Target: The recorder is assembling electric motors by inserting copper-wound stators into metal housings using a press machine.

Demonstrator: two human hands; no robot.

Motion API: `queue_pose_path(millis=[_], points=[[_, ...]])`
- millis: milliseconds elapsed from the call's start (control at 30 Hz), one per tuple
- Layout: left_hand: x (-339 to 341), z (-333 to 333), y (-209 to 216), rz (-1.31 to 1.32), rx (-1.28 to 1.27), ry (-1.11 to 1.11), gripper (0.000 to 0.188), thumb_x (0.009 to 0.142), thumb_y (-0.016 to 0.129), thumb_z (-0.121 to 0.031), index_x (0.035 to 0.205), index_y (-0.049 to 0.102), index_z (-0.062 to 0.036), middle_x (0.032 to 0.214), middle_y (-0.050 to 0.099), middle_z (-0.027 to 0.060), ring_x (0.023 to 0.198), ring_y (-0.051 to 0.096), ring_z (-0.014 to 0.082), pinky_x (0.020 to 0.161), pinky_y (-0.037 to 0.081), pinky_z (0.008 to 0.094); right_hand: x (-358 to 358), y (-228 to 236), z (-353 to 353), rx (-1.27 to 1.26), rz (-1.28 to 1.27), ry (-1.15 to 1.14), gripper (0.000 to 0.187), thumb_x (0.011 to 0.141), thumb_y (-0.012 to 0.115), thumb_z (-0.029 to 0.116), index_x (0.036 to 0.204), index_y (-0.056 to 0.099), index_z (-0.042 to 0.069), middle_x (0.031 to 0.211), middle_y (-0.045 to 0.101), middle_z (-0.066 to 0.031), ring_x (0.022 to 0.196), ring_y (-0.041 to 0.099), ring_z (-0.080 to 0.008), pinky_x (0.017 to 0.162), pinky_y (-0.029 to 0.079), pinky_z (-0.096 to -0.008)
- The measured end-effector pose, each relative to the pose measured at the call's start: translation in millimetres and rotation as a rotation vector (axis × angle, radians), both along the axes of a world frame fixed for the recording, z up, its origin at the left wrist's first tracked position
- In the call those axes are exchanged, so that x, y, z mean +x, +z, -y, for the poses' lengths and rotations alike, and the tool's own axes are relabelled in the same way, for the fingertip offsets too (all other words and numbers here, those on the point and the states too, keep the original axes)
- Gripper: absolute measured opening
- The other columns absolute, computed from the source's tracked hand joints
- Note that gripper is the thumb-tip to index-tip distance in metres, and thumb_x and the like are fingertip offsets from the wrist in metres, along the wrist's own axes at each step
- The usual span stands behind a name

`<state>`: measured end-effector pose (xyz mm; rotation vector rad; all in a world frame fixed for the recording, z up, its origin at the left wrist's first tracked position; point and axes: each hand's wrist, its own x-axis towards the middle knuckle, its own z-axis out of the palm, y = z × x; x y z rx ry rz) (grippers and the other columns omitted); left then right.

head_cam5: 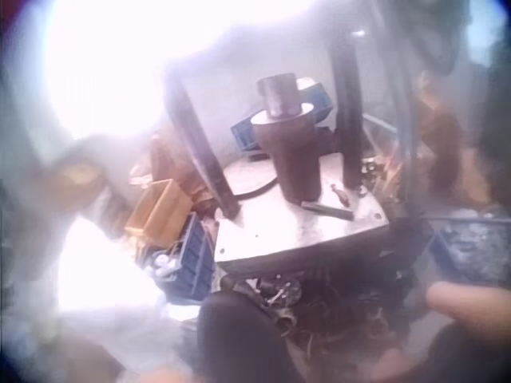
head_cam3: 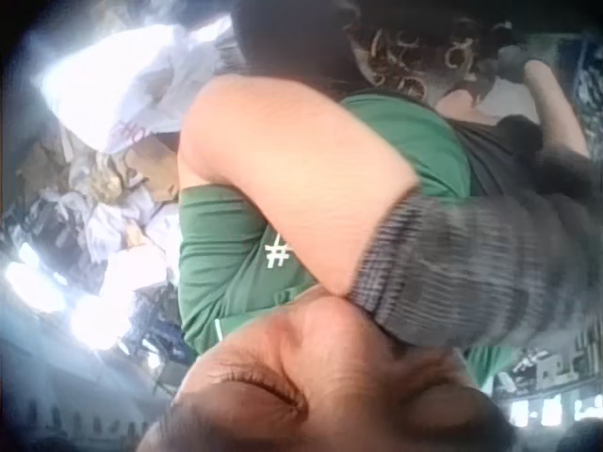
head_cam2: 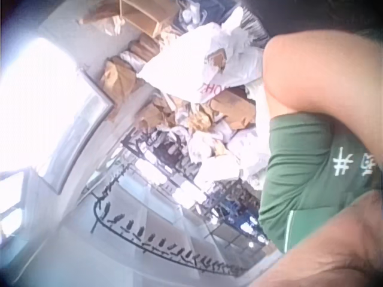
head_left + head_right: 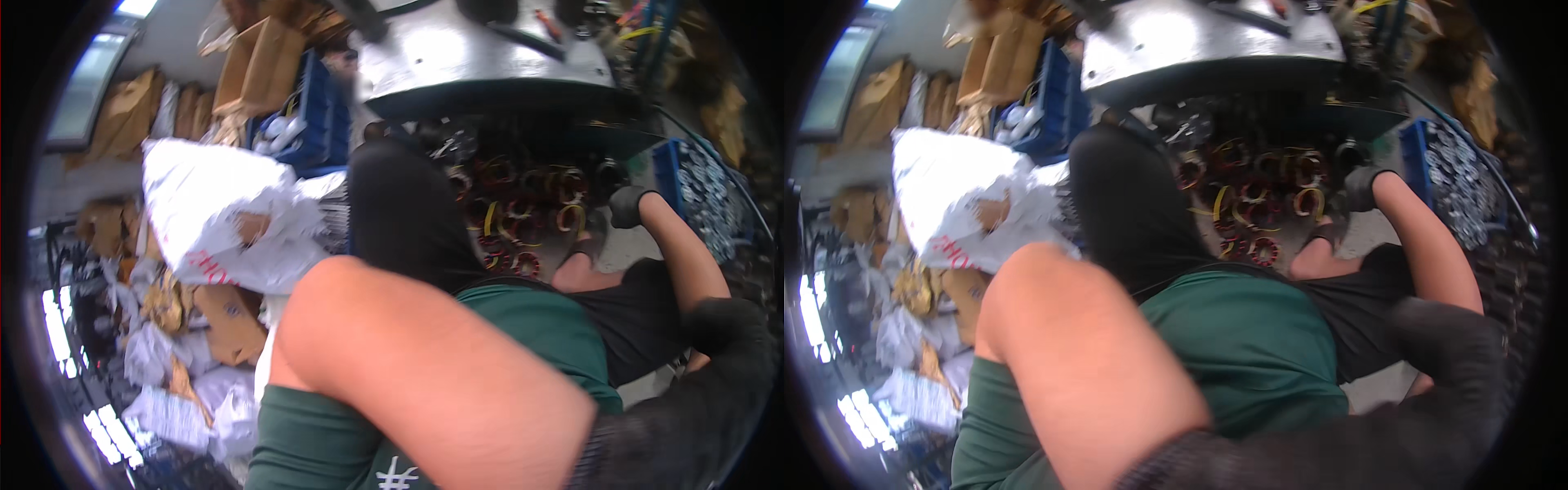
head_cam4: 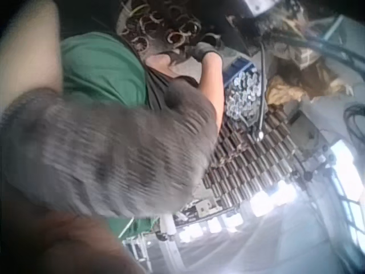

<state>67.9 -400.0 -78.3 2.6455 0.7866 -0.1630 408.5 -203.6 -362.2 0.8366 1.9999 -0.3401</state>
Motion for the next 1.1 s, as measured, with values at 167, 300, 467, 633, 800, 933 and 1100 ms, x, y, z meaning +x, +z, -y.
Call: queue_pose_path(millis=[167,300,467,633,800,933,1100], points=[[-4,-10,-4,0.009,-0.006,0.016,0.033,0.09,0.072,-0.031,0.106,0.072,-0.0017,0.105,0.073,0.0107,0.1,0.07,0.0279,0.084,0.055,0.0401,-39,-74,16,-0.187,-0.152,-0.142,0.029,0.092,0.063,0.024,0.109,0.08,0.007,0.105,0.078,-0.0192,0.096,0.074,-0.033,0.088,0.058,-0.0411],[7,-18,-9,0.043,0.018,0.053,0.033,0.091,0.072,-0.031,0.107,0.072,-0.0018,0.105,0.073,0.0109,0.1,0.071,0.0281,0.085,0.055,0.0402,-64,-63,9,-0.197,-0.128,-0.043,0.03,0.094,0.062,0.025,0.111,0.079,0.008,0.107,0.077,-0.0194,0.097,0.074,-0.033,0.089,0.058,-0.042],[-12,-18,-12,0.022,0.02,0.087,0.033,0.091,0.072,-0.03,0.107,0.073,-0.0018,0.105,0.073,0.0111,0.1,0.071,0.0282,0.085,0.055,0.0403,-100,-86,15,-0.22,-0.162,0.001,0.03,0.094,0.062,0.025,0.112,0.079,0.007,0.108,0.077,-0.0192,0.098,0.073,-0.0332,0.089,0.057,-0.0436],[4,-30,-16,0.084,0.042,0.073,0.032,0.092,0.071,-0.03,0.107,0.073,-0.0019,0.105,0.074,0.0113,0.1,0.071,0.0284,0.085,0.055,0.0405,-65,-88,13,-0.216,-0.121,-0.01,0.031,0.094,0.061,0.025,0.112,0.079,0.007,0.109,0.077,-0.019,0.1,0.073,-0.0334,0.09,0.056,-0.0452],[-3,-30,-17,0.08,0.061,0.102,0.032,0.092,0.071,-0.03,0.107,0.073,-0.002,0.105,0.074,0.0115,0.099,0.071,0.0286,0.085,0.056,0.0406,-82,-106,13,-0.22,-0.14,0.029,0.031,0.094,0.061,0.025,0.112,0.079,0.007,0.11,0.077,-0.0188,0.101,0.073,-0.0335,0.091,0.056,-0.0468],[-9,-29,-14,0.08,0.084,0.12,0.032,0.093,0.071,-0.03,0.108,0.073,-0.002,0.105,0.074,0.0117,0.099,0.071,0.0287,0.085,0.056,0.0407,-96,-117,13,-0.216,-0.153,0.056,0.031,0.094,0.061,0.025,0.112,0.079,0.007,0.111,0.076,-0.0186,0.102,0.072,-0.0337,0.091,0.055,-0.0481],[4,-41,-14,0.127,0.13,0.117,0.032,0.093,0.071,-0.03,0.108,0.073,-0.0021,0.105,0.074,0.0119,0.099,0.072,0.0289,0.085,0.056,0.0408,-72,-120,-3,-0.188,-0.127,0.06,0.032,0.094,0.061,0.025,0.112,0.079,0.007,0.112,0.076,-0.0184,0.103,0.072,-0.0338,0.092,0.055,-0.0497]])
